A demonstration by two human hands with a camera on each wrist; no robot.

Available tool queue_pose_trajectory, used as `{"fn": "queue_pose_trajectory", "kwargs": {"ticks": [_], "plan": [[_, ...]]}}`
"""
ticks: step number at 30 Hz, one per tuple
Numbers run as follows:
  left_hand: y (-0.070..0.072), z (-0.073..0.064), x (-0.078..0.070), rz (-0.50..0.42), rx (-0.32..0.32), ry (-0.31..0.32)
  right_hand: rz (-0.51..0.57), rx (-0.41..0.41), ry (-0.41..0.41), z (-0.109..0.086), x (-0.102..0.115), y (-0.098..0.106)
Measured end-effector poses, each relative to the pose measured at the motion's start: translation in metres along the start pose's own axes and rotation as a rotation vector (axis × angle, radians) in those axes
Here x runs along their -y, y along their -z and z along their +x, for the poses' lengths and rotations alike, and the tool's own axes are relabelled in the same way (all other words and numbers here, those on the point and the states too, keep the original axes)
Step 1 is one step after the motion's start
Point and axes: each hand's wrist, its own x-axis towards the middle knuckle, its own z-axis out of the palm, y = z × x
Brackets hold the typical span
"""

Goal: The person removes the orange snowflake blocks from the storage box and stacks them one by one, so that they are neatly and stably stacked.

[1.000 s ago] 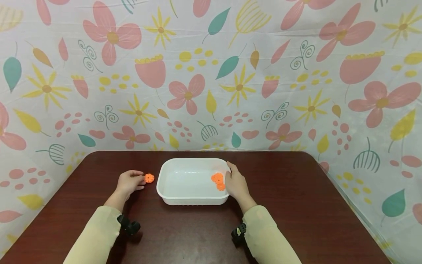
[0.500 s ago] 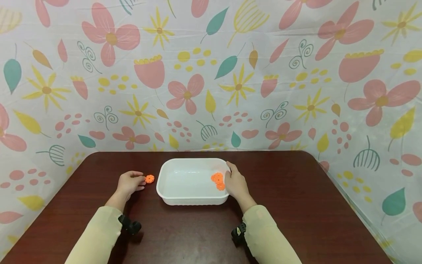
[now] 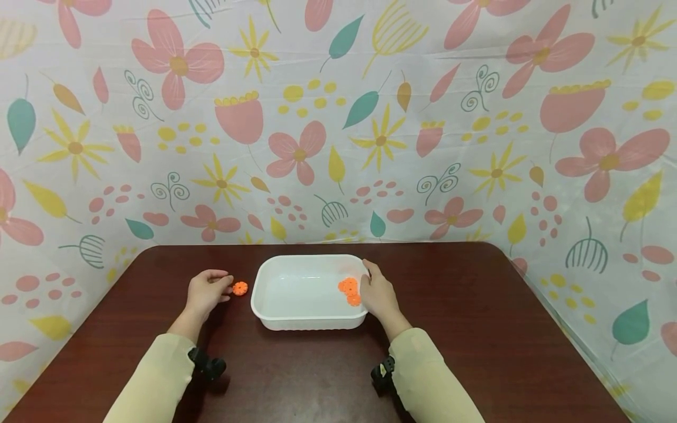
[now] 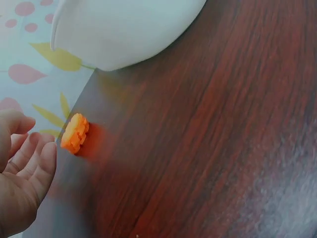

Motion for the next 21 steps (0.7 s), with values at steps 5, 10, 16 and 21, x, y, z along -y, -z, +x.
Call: {"fn": "queue_pose_trajectory", "kwargs": {"ticks": [5, 10, 16, 21], "plan": [[-0.006, 0.001, -0.004, 0.012, -0.009, -0.028, -0.007, 0.002, 0.003, 0.000, -0.001, 0.000], [-0.011, -0.002, -0.010, 0.005, -0.003, -0.073, -0.005, -0.002, 0.009, 0.001, -0.001, 0.000], [-0.018, -0.005, -0.020, -0.011, 0.008, -0.131, -0.009, -0.008, 0.020, 0.002, -0.002, -0.001], [-0.024, -0.008, -0.028, -0.062, 0.032, -0.138, 0.004, -0.017, 0.014, 0.003, -0.002, -0.002]]}}
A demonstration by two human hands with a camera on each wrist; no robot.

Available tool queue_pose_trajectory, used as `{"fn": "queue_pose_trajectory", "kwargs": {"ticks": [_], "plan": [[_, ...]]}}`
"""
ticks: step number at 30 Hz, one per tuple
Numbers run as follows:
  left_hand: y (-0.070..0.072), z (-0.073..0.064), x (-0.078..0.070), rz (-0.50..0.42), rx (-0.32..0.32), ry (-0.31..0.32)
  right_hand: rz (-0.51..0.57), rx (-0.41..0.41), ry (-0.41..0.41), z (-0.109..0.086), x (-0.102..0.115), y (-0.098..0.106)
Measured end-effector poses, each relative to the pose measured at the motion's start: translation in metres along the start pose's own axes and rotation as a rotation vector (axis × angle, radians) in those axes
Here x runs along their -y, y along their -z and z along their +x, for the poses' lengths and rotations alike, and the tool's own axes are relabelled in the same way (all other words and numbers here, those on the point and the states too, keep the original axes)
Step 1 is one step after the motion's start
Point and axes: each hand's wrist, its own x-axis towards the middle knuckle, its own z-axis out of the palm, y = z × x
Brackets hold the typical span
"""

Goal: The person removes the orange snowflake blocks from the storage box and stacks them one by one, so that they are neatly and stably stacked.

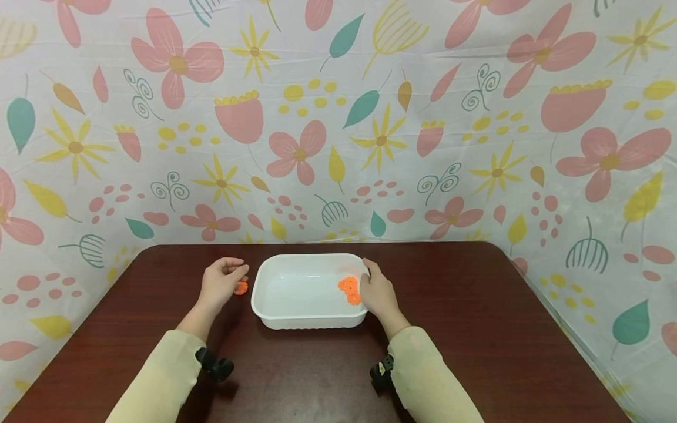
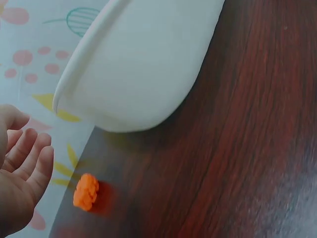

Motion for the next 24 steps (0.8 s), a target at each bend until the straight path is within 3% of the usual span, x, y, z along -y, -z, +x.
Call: {"fn": "queue_pose_trajectory", "kwargs": {"ticks": [24], "plan": [[-0.032, -0.009, -0.025, 0.035, 0.054, -0.123, -0.008, 0.015, -0.003, -0.001, 0.003, -0.001]]}}
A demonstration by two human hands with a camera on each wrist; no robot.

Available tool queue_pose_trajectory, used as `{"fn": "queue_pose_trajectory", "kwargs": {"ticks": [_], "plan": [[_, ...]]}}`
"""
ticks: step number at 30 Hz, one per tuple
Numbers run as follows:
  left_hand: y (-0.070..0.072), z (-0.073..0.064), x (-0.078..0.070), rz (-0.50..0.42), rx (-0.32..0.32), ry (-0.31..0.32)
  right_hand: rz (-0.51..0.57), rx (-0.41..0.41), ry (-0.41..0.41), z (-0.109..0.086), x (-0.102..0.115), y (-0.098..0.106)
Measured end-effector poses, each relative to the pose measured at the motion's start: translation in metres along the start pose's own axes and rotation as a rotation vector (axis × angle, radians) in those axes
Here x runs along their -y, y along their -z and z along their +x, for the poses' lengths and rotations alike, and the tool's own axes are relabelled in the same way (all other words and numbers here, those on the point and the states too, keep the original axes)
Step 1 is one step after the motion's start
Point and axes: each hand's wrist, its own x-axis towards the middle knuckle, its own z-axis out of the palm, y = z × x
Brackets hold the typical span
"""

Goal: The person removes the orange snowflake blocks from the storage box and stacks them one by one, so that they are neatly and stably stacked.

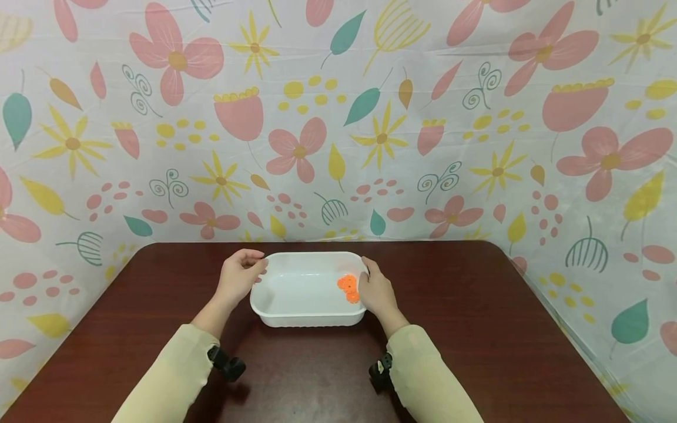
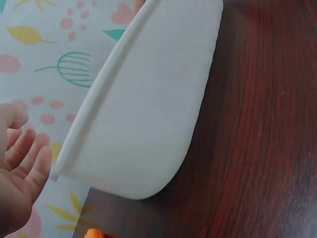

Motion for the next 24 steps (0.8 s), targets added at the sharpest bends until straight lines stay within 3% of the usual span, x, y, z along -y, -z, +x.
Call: {"fn": "queue_pose_trajectory", "kwargs": {"ticks": [10, 19, 24], "plan": [[-0.019, -0.001, -0.002, -0.011, 0.042, -0.024, 0.011, 0.013, -0.008, 0.001, 0.000, 0.000], [-0.041, -0.002, -0.003, 0.056, 0.092, -0.047, 0.007, 0.004, -0.007, 0.002, 0.001, -0.001], [-0.055, -0.003, -0.006, 0.116, 0.118, -0.091, 0.004, 0.002, -0.002, 0.002, 0.001, -0.001]]}}
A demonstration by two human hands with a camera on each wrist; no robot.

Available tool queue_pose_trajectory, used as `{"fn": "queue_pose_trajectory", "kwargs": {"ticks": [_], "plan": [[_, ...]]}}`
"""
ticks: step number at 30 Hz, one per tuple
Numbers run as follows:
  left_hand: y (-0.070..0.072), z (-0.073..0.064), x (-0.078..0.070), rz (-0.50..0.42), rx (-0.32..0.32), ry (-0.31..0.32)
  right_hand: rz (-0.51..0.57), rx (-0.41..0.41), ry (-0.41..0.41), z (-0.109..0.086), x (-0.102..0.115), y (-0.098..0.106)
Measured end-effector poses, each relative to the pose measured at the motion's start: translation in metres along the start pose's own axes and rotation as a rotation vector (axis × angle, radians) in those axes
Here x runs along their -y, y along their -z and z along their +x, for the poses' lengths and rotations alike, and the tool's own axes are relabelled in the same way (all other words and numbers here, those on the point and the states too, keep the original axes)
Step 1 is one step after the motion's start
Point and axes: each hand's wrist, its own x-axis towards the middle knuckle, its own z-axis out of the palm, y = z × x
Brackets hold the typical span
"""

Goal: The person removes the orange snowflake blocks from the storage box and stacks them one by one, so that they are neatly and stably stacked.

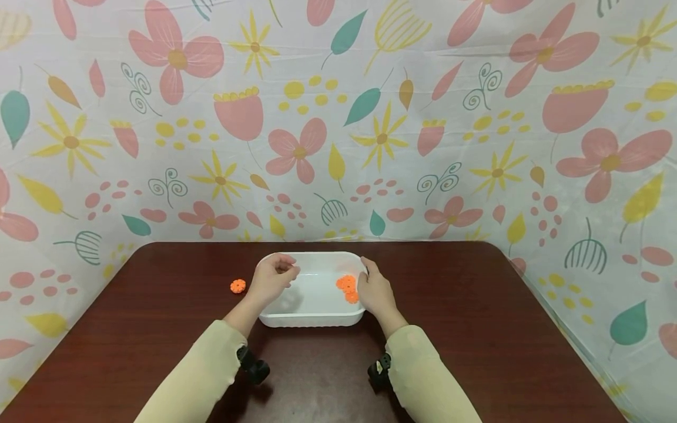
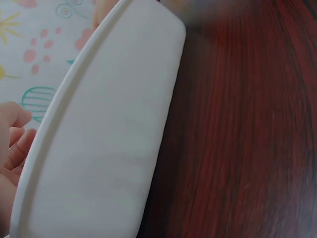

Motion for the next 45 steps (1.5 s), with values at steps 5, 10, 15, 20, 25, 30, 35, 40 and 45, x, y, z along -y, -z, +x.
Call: {"fn": "queue_pose_trajectory", "kwargs": {"ticks": [5, 10, 15, 20, 25, 30, 35, 40, 45], "plan": [[-0.013, 0.001, -0.005, 0.024, 0.064, -0.019, -0.001, 0.002, 0.001, -0.001, 0.001, 0.001], [-0.027, 0.003, -0.011, 0.029, 0.122, -0.033, -0.010, 0.001, 0.005, -0.001, 0.002, 0.002], [-0.043, 0.007, -0.013, 0.077, 0.173, -0.053, -0.007, 0.000, 0.002, -0.001, 0.002, 0.002], [-0.057, 0.010, -0.015, 0.129, 0.268, -0.042, -0.020, -0.003, 0.012, -0.002, 0.002, 0.002], [-0.068, 0.015, -0.020, 0.195, 0.353, -0.011, -0.041, -0.005, 0.032, -0.002, 0.000, 0.002], [-0.079, 0.019, -0.020, 0.274, 0.412, -0.028, -0.052, -0.008, 0.034, -0.001, -0.003, 0.001], [-0.086, 0.021, -0.017, 0.348, 0.425, -0.064, -0.044, -0.018, 0.055, -0.001, -0.003, -0.001], [-0.088, 0.022, -0.015, 0.404, 0.449, -0.056, -0.045, -0.037, 0.078, -0.001, -0.002, 0.000], [-0.091, 0.022, -0.014, 0.489, 0.484, -0.039, -0.046, -0.021, 0.073, 0.000, -0.003, 0.000]]}}
